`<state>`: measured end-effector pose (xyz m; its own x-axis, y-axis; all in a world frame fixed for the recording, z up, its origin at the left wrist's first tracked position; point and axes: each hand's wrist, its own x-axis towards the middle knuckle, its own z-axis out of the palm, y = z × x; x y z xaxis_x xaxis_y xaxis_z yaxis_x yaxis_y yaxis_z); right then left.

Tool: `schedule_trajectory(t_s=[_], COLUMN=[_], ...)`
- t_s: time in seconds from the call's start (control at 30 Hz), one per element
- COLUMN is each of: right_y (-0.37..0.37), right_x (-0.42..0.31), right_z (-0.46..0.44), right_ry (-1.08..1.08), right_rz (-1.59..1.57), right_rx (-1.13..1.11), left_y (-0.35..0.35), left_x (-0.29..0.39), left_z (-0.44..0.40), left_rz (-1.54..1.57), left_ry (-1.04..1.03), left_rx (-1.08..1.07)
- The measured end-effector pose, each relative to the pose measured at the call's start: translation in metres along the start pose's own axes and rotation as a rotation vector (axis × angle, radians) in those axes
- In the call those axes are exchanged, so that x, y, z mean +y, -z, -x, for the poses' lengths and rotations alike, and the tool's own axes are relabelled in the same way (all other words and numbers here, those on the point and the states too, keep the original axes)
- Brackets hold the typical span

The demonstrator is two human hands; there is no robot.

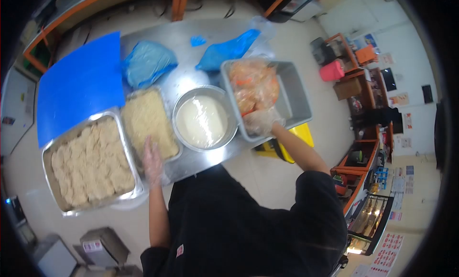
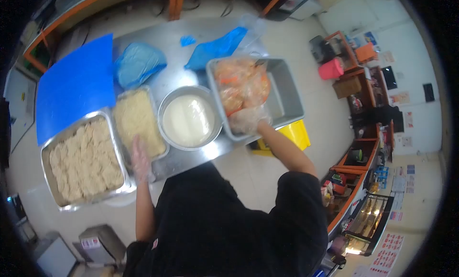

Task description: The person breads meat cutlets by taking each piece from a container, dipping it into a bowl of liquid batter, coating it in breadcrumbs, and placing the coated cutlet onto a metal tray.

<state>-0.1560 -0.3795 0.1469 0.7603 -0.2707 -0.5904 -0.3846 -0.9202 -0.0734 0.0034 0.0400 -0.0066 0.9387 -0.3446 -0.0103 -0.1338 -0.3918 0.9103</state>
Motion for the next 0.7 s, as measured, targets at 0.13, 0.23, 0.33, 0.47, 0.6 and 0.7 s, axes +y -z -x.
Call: schedule_trajectory(t_s=[0.13, 0.23, 0.33, 0.47, 0.6, 0.7], right_y=[-0.01, -0.003, 0.025, 0.013, 0.014, 0.025], right_x=[0.026, 0.022, -0.013, -0.014, -0.007, 0.002], right_z=[-0.006, 0.003, 0.02, 0.013, 0.02, 0.037], right_ry=[0.228, 0.247, 0.236, 0.126, 0.055, -0.01], right_rz=[0.062, 0.061, 0.34, 0.228, 0.139, 0.055], right_rx=[-0.01, 0.073, 0.037, 0.009, 0.005, 0.004], left_y=[-0.017, -0.019, -0.023, -0.01, -0.011, -0.011], left_x=[-0.029, -0.045, -0.066, -0.009, -0.021, -0.032], left_z=[-0.002, -0.008, -0.014, -0.013, -0.013, -0.016], left_rz=[0.544, 0.477, 0.266, 0.218, 0.454, 0.3], left_ry=[0.15, 0.129, 0.036, 0.104, 0.118, 0.067], left_rx=[-0.002, 0.0, 0.005, 0.003, 0.041, 0.029])
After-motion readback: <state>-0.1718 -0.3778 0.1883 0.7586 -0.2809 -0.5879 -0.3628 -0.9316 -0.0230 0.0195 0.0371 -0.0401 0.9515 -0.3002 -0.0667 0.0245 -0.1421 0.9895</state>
